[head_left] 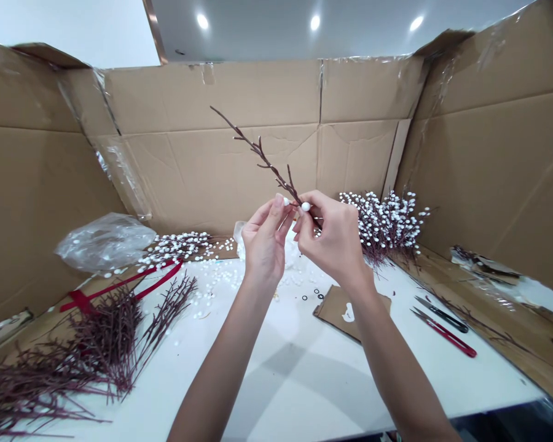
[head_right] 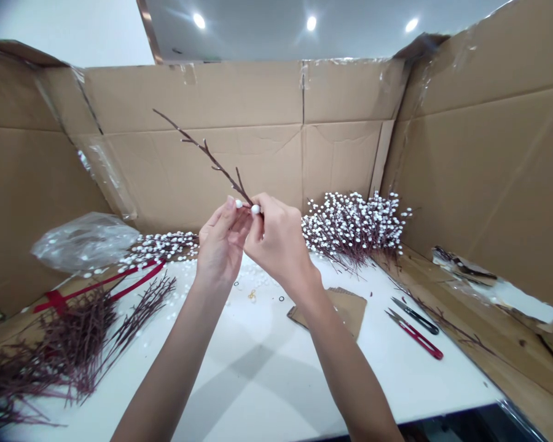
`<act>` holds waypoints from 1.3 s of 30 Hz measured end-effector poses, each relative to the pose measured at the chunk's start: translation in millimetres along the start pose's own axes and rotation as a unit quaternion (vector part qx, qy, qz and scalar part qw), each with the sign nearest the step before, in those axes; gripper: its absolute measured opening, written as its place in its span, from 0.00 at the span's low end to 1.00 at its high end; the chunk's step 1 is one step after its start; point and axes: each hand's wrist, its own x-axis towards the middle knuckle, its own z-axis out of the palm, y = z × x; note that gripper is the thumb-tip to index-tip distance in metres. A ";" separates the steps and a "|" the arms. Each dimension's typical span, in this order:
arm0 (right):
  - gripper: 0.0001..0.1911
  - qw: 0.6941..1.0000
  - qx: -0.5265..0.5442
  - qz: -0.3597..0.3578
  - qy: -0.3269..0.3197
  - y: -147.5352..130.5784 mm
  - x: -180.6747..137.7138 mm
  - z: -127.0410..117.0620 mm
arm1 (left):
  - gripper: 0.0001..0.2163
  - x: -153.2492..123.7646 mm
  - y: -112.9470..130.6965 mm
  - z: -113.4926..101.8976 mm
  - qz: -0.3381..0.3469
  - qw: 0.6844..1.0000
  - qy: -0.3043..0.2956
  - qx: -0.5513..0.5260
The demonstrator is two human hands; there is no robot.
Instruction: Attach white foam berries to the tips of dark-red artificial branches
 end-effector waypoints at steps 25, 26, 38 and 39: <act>0.09 0.998 -0.019 -0.044 0.042 -1.3 -1.5 5.9 | 0.07 -5.3 -1.8 5.2 0.054 0.997 0.031 0.045; 0.09 0.998 -0.023 -0.047 0.045 -1.7 -1.5 6.1 | 0.07 -5.3 -2.1 5.3 0.056 0.997 0.030 0.048; 0.10 0.997 -0.009 -0.046 0.057 -0.6 -1.0 7.7 | 0.05 -7.6 -1.5 6.7 0.058 0.996 0.032 0.061; 0.10 0.997 -0.009 -0.045 0.058 -0.5 -1.0 7.7 | 0.05 -7.4 -1.6 6.6 0.060 0.996 0.031 0.063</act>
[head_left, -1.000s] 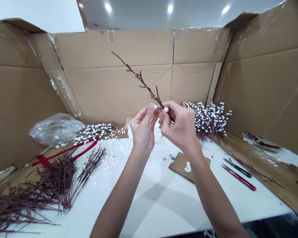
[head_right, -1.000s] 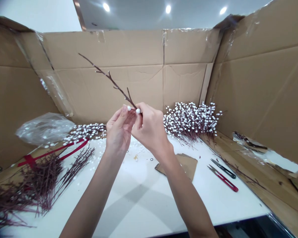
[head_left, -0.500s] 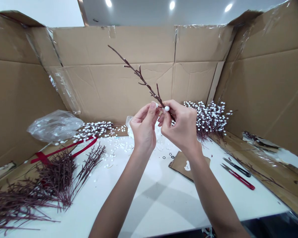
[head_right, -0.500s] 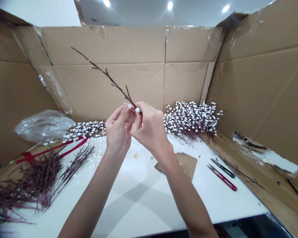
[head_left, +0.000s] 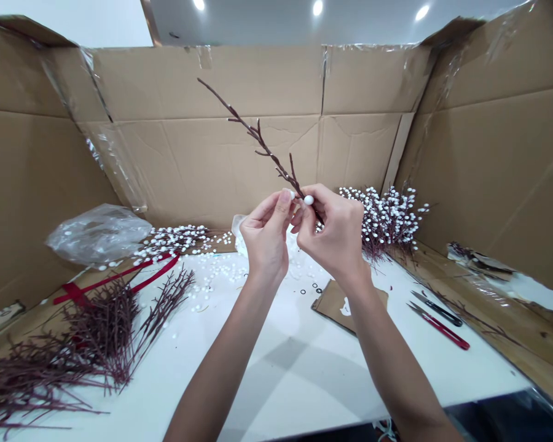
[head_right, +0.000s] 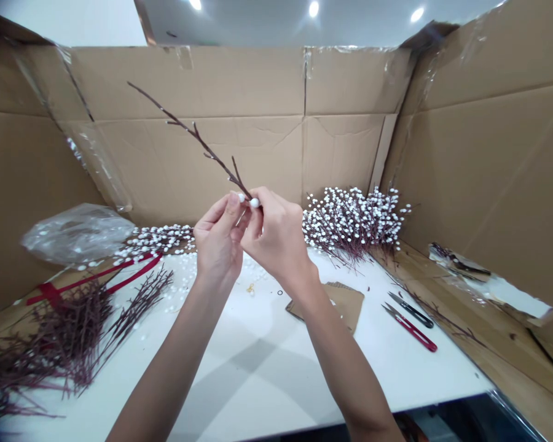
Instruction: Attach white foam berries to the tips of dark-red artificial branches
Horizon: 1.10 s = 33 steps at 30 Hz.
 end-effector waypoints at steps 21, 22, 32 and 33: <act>0.05 0.990 0.114 0.086 -0.014 4.7 -1.5 2.5 | 0.06 1.8 -0.5 -0.9 0.028 1.000 0.000 -0.009; 0.04 0.990 0.114 0.084 -0.012 4.4 -1.7 2.3 | 0.06 1.8 -0.6 -0.8 0.030 0.999 0.006 -0.015; 0.06 0.996 0.070 0.059 0.005 3.6 -2.5 2.7 | 0.04 0.6 1.8 -0.6 0.018 1.000 -0.001 -0.008; 0.06 0.996 0.068 0.058 0.004 3.6 -2.6 2.5 | 0.04 0.7 1.6 -0.9 0.019 1.000 -0.003 -0.004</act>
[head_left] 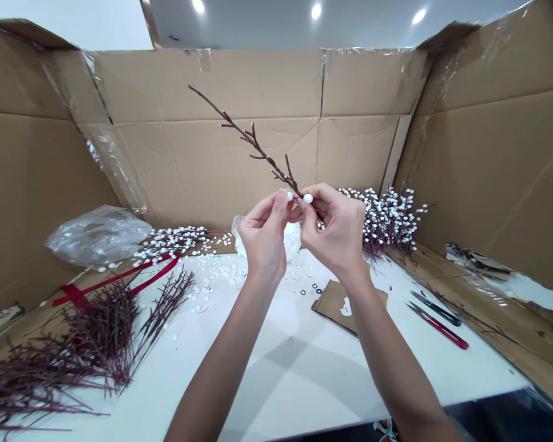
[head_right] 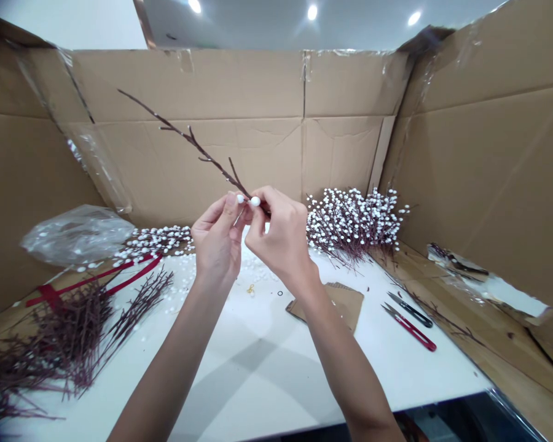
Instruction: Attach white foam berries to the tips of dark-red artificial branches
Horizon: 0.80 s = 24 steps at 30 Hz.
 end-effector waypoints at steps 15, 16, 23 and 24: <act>0.08 1.000 0.004 -0.012 0.002 2.1 -0.4 0.6 | 0.03 -0.3 -1.3 0.5 0.007 1.000 0.000 0.018; 0.08 1.000 0.007 -0.011 0.003 2.6 -0.4 1.0 | 0.04 0.2 -2.0 0.2 0.007 1.000 0.001 0.017; 0.06 1.000 0.009 0.005 0.008 7.1 -0.4 3.4 | 0.04 1.2 -8.6 -0.8 0.013 1.000 0.001 0.008; 0.06 1.000 0.014 0.008 0.006 7.7 -0.2 3.9 | 0.04 1.3 -9.3 -1.1 0.014 1.000 0.000 0.009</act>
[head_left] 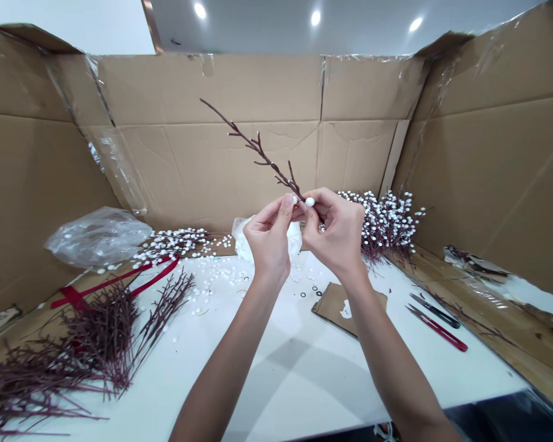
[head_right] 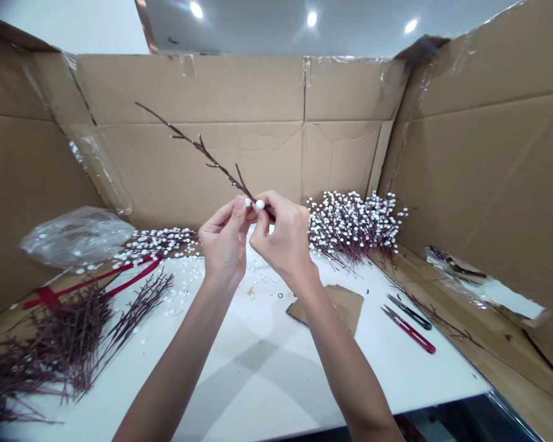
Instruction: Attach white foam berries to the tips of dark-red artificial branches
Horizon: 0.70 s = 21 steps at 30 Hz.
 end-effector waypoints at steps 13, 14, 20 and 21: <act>0.20 0.956 0.139 0.190 -0.177 -6.2 11.0 -23.2 | 0.07 26.0 8.2 -24.2 -0.004 0.999 -0.024 0.045; 0.20 0.950 0.160 0.201 -0.177 -4.9 12.5 -25.1 | 0.07 26.9 9.8 -25.4 -0.018 0.998 -0.040 0.045; 0.14 0.919 0.298 0.210 -0.149 3.8 14.6 -12.1 | 0.10 24.6 12.7 -25.3 -0.108 0.987 -0.111 0.048; 0.12 0.912 0.321 0.213 -0.138 4.1 14.1 -8.8 | 0.10 24.1 12.7 -25.0 -0.112 0.986 -0.117 0.050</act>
